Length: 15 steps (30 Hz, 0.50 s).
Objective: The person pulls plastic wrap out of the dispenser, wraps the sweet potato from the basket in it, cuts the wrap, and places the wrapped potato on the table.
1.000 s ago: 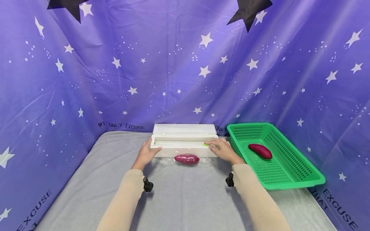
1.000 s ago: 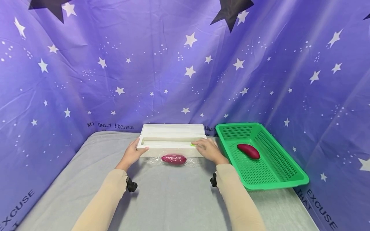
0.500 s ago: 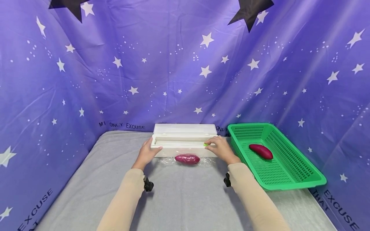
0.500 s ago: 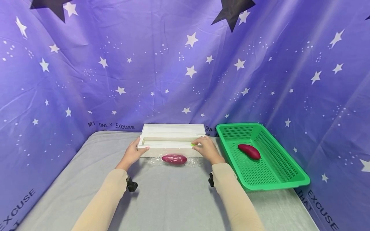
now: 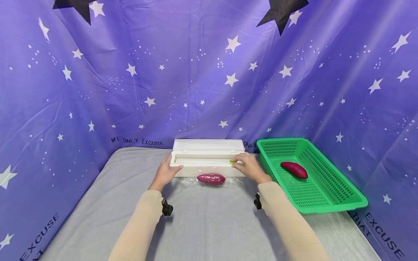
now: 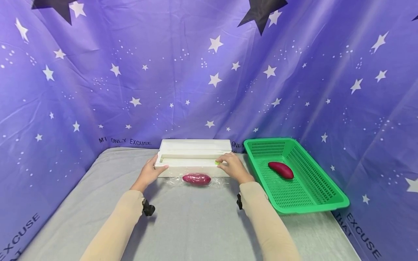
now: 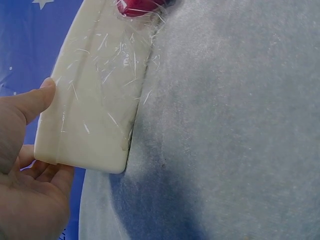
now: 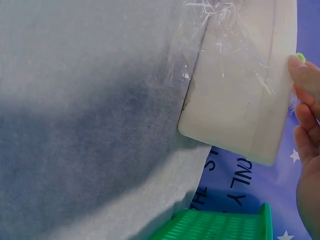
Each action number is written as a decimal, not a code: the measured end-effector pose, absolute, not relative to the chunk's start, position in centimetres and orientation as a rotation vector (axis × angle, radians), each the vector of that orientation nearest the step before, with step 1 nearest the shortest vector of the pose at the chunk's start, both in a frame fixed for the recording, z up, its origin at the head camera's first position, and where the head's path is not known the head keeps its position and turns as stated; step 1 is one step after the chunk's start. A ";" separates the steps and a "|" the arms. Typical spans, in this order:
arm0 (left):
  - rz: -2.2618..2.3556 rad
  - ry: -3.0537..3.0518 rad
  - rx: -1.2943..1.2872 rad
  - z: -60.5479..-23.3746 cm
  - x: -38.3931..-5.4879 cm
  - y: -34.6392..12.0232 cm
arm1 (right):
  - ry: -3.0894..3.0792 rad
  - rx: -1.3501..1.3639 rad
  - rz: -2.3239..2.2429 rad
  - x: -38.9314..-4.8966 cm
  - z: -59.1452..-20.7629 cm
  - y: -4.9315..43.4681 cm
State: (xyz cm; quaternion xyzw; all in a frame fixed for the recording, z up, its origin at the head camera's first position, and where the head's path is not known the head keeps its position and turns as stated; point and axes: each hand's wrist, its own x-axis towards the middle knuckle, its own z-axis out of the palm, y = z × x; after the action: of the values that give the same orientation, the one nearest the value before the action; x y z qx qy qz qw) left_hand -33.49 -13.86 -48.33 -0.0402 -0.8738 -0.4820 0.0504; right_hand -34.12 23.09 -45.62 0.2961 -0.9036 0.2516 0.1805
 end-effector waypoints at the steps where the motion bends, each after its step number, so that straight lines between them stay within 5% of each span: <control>1: -1.468 -2.660 -0.124 -48.3 -33.5 -13.9 | -2.553 0.844 0.706 -34.2 -45.6 23.1; 15: -1.478 -2.667 -0.117 -48.4 -33.6 -14.0 | -2.646 0.913 0.672 -34.2 -44.7 22.7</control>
State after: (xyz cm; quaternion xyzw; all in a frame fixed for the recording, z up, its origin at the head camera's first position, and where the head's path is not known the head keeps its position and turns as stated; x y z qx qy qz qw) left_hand -33.62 -13.96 -48.39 -0.0383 -0.8732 -0.4838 0.0450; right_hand -34.23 22.71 -44.70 0.3143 -0.9113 0.2314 0.1311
